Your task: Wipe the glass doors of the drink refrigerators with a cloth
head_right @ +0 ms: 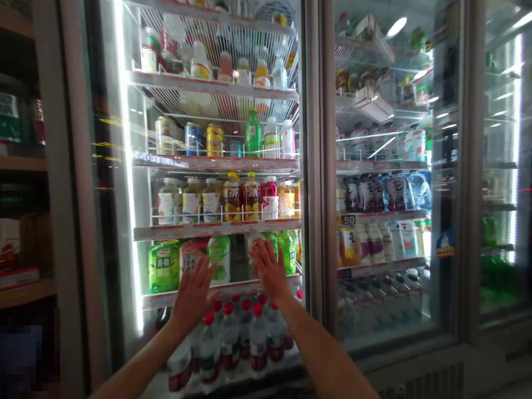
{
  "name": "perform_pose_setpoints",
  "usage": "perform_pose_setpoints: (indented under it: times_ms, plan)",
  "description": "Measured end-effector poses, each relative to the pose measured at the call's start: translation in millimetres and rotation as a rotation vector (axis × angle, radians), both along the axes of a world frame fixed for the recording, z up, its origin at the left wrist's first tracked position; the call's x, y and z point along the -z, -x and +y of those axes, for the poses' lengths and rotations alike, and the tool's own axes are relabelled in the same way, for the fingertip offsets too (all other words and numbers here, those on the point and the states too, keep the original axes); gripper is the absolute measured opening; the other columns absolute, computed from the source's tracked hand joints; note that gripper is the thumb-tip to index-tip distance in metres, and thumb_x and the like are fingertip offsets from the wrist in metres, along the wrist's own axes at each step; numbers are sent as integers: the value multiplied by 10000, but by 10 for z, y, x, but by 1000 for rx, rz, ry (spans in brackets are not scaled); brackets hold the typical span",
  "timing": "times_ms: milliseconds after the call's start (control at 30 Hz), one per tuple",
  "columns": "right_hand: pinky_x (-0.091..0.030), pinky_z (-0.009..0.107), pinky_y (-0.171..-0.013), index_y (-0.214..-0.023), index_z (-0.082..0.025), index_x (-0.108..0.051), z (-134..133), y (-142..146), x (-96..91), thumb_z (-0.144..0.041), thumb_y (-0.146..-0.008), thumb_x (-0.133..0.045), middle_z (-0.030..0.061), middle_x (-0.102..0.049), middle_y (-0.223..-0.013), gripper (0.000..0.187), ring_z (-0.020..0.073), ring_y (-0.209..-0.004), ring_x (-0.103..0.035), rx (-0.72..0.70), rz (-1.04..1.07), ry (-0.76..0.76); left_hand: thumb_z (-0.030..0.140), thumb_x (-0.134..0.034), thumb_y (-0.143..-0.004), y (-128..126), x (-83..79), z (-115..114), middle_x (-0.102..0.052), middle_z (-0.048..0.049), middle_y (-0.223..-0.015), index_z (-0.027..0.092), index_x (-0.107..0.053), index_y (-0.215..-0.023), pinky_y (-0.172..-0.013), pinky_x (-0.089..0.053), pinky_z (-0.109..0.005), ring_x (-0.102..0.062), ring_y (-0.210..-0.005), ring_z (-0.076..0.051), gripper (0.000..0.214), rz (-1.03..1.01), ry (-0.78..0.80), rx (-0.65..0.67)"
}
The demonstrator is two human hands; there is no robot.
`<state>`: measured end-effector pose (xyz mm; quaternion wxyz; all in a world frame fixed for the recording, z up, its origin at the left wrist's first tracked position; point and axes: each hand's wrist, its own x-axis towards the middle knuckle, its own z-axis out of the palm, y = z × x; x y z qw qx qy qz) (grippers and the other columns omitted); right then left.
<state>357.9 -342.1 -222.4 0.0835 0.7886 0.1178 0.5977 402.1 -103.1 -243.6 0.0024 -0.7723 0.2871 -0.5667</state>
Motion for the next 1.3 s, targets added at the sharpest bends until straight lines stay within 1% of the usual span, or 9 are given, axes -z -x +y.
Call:
perform_pose_setpoints:
  times_ms: [100, 167, 333, 400, 633, 867, 1033, 1100, 1300]
  plan:
    - [-148, 494, -1105, -1281, -245, -461, -71, 82, 364, -172, -838, -495, 55, -421, -1395, 451, 210, -1368, -205, -23, 35, 122, 374, -438, -822, 17, -31, -51, -350, -118, -1422, 161, -391, -1339, -1106, -113, -471, -246, -1349, -264, 561, 2, 8, 10]
    - [-149, 479, -1112, -1256, -268, -485, -124, 77, 404, -199, -841, -499, 30, -442, -1380, 421, 203, -1349, -257, -22, 6, 152, 351, -430, -826, 8, -71, -79, -368, -112, -1413, 165, -407, -1328, -1106, -115, -468, -259, -1344, -257, 536, -13, 19, 22]
    - [-187, 493, -1085, -1326, -203, -415, -341, -36, -216, -185, -841, -455, 101, -376, -1419, 487, 238, -1353, -243, 83, -104, -99, 349, -434, -826, -12, -244, -151, -349, -122, -1420, 147, -422, -1316, -1102, -124, -475, -260, -1343, -262, 530, -22, 58, 55]
    - [-223, 495, -1065, -1360, -182, -365, -453, -35, -283, -181, -851, -424, 128, -345, -1431, 512, 250, -1355, -233, 127, -142, -223, 360, -438, -829, -4, -313, -175, -353, -125, -1417, 136, -440, -1301, -1104, -123, -474, -260, -1343, -264, 523, 5, 77, 61]
    - [-348, 478, -1013, -1420, -223, -217, -703, 95, 376, -155, -881, -342, 106, -327, -1441, 557, 237, -1344, -262, 147, -128, -261, 421, -488, -810, -28, -352, -192, -345, -126, -1422, 144, -425, -1312, -1105, -120, -474, -254, -1345, -272, 577, 2, 77, 8]
    - [-354, 485, -1034, -1436, -183, -150, -793, 6, -291, -223, -873, -413, 140, -260, -1462, 623, 270, -1345, -242, 53, -230, -312, 447, -482, -812, -4, -342, -166, -332, -124, -1428, 161, -375, -1347, -1096, -118, -486, -255, -1344, -271, 616, 13, 43, -60]
    - [-394, 505, -974, -1445, -201, -88, -662, 102, 275, -189, -889, -339, 137, -285, -1453, 610, 275, -1322, -292, 124, -179, -281, 447, -475, -811, 14, -350, -177, -329, -101, -1434, 167, -377, -1344, -1096, -125, -485, -251, -1347, -257, 609, 9, 60, -37]
    - [-390, 505, -970, -1442, -210, -118, -668, 101, 332, -174, -883, -335, 131, -320, -1436, 601, 274, -1311, -314, 151, -165, -278, 446, -483, -807, 1, -349, -180, -347, -99, -1425, 169, -396, -1333, -1102, -112, -473, -263, -1342, -254, 601, 6, 75, -13]
    - [-339, 483, -1015, -1407, -153, -245, -696, -8, -442, -197, -861, -379, 147, -313, -1437, 564, 274, -1339, -252, 103, -265, -330, 429, -513, -796, 32, -382, -180, -365, -107, -1411, 161, -439, -1305, -1107, -86, -476, -302, -1323, -265, 580, 43, 89, 10]
